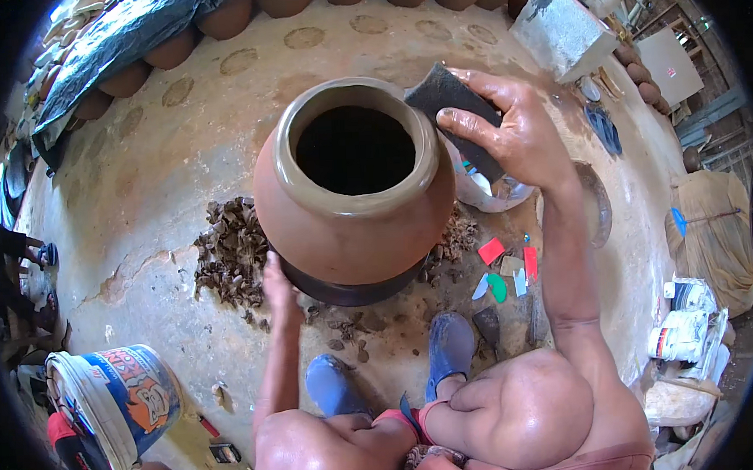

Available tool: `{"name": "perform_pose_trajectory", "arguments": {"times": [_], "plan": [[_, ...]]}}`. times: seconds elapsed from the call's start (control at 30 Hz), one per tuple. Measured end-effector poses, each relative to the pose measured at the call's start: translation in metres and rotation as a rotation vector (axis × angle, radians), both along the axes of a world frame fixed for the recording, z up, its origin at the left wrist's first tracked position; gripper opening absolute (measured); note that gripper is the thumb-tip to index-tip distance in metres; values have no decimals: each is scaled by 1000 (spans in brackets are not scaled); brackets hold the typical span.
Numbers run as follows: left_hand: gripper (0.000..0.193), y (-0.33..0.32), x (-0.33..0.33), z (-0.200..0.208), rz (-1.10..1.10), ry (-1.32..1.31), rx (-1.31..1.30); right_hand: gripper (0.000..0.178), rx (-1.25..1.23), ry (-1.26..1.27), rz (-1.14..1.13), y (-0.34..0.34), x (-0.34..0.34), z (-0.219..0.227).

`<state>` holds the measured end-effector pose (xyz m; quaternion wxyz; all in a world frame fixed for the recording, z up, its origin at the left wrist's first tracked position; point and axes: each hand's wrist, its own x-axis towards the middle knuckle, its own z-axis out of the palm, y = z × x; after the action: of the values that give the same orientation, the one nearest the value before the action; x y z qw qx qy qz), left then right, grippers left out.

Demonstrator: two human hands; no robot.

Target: The person smooths the interior and exterior of a clay pot using a red scraper and a wet sponge while rotating the pot on a manual wheel.

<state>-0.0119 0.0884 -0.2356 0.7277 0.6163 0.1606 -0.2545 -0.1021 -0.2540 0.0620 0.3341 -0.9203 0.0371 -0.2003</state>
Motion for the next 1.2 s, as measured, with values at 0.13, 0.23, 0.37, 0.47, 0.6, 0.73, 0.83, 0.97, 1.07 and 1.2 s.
{"name": "perform_pose_trajectory", "arguments": {"times": [0.13, 0.23, 0.37, 0.47, 0.6, 0.73, 0.83, 0.97, 1.07, 1.2], "plan": [[69, -12, -119, -10, -460, 287, 130, 51, 49, -31, -141, 8, -28, -22], [70, -8, -134, -9, -689, 525, 65, 49, -114, -75, -187, 12, -50, -32], [51, 46, 15, -82, -249, -35, -13, 54, -56, -133, -136, 29, -39, -38], [48, -6, -22, -51, -319, -339, 26, 54, -64, -164, -158, 20, -60, -54], [71, -7, -117, -82, -297, 324, -29, 57, -28, -175, -197, 34, -57, -49], [70, 15, -85, -38, -617, 415, -112, 58, -35, -168, -227, 36, -68, -57], [69, -2, -43, -16, -216, 30, -279, 59, -18, -185, -243, 38, -74, -56], [72, -11, -41, -74, 86, -252, 77, 59, 52, -241, -225, 46, -60, -56], [76, -9, -146, -44, -386, 568, -139, 58, 55, -216, -238, 39, -73, -66], [64, 5, -85, -48, -162, 179, -136, 55, 54, -231, -230, 38, -68, -72]]}}
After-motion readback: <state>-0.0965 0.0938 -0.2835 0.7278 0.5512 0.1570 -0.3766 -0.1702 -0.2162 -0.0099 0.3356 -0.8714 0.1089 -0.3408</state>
